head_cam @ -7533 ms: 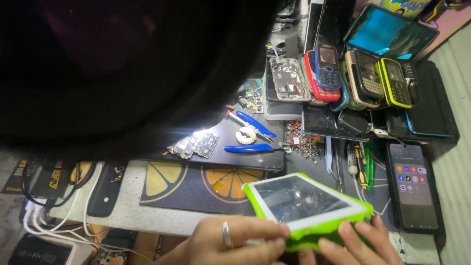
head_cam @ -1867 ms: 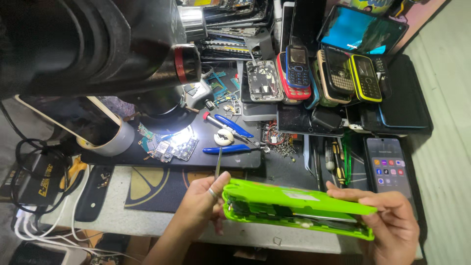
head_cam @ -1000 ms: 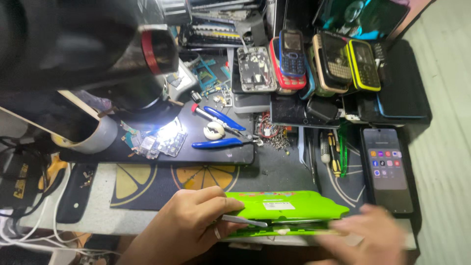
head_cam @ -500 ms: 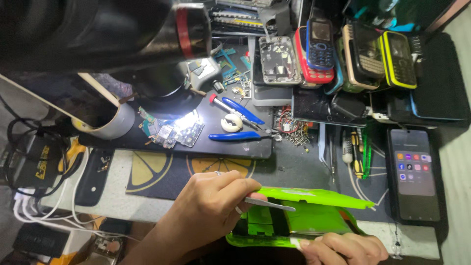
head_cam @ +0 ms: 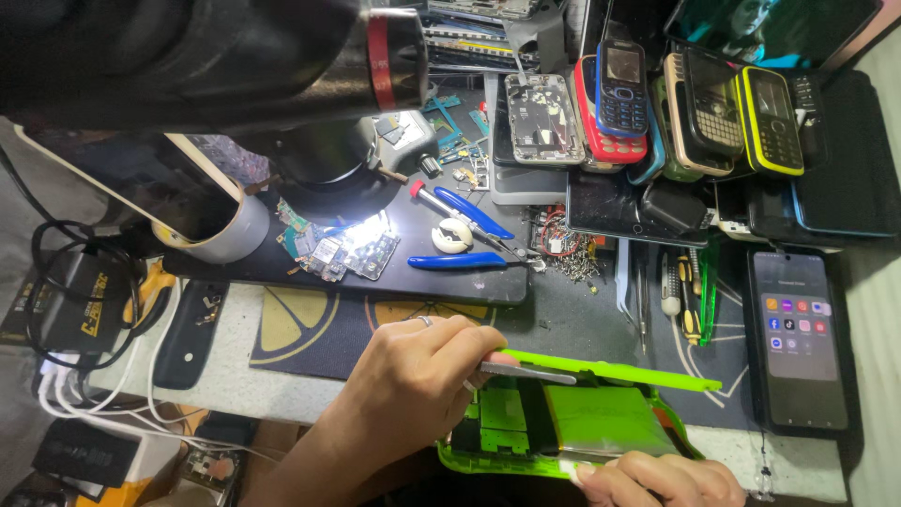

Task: The person disassembles a green-cased tablet by prying open the case, removing the back cover, and detaching internal components using a metal spudger. The person then reassembles the tablet by reconnecting the battery and securing the back cover.

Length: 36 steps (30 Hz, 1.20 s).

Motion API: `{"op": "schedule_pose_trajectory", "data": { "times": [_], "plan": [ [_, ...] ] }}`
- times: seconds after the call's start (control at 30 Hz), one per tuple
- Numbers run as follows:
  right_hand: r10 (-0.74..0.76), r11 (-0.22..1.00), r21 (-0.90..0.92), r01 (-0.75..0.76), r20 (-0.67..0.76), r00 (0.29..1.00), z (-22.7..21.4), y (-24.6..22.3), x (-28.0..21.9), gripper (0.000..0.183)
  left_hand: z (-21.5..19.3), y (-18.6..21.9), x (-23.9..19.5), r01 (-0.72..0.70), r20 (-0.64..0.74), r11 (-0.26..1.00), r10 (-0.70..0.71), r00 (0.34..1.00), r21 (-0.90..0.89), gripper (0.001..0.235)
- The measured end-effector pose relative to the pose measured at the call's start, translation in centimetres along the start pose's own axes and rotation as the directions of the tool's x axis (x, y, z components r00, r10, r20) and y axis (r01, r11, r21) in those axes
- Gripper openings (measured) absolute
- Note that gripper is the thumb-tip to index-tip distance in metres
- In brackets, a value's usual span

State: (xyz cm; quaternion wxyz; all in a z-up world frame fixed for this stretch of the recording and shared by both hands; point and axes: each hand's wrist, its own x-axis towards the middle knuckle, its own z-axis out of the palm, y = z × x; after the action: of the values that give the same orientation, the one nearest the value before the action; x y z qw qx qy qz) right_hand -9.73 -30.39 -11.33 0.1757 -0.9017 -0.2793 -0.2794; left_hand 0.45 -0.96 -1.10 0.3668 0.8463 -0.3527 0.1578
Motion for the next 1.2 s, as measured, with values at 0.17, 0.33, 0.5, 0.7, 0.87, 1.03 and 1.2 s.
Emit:
{"op": "schedule_pose_trajectory", "data": {
  "times": [0.17,0.33,0.5,0.7,0.87,1.03,1.2],
  "plan": [
    [-0.062,0.998,-0.001,0.062,-0.003,0.998,0.3,0.7,-0.4,0.035,0.1,-0.1,0.3,0.011,-0.003,1.0,-0.011,1.0,0.01,0.019],
    [-0.09,0.996,-0.016,0.09,-0.04,0.995,0.6,0.3,-0.7,0.032,0.0,-0.3,0.6,0.022,-0.009,1.0,-0.021,1.0,0.005,0.02],
    [-0.011,1.0,0.013,0.012,-0.053,0.999,0.3,-0.9,-0.8,0.033,0.2,-0.5,1.1,0.056,-0.006,0.998,-0.055,0.998,0.033,0.021],
    [-0.104,0.992,-0.095,0.08,-0.279,0.955,2.2,-1.1,-0.7,0.028,0.3,-0.5,1.3,0.064,-0.019,0.998,-0.063,0.998,0.014,0.015],
    [-0.048,0.989,-0.148,-0.005,-0.354,0.934,2.6,-2.2,0.6,0.023,0.0,-0.3,1.7,0.016,-0.016,1.0,-0.016,1.0,0.004,0.017],
    [0.301,0.946,-0.01,-0.324,-0.347,0.888,2.2,-4.9,2.9,0.026,-1.0,1.1,1.5,-0.161,0.052,0.959,0.153,0.987,0.233,0.023],
    [0.34,0.935,0.02,-0.353,-0.321,0.884,1.6,-5.1,4.4,0.031,-2.0,2.5,1.9,-0.338,0.172,0.882,0.296,0.939,0.328,0.033]
  ]
}}
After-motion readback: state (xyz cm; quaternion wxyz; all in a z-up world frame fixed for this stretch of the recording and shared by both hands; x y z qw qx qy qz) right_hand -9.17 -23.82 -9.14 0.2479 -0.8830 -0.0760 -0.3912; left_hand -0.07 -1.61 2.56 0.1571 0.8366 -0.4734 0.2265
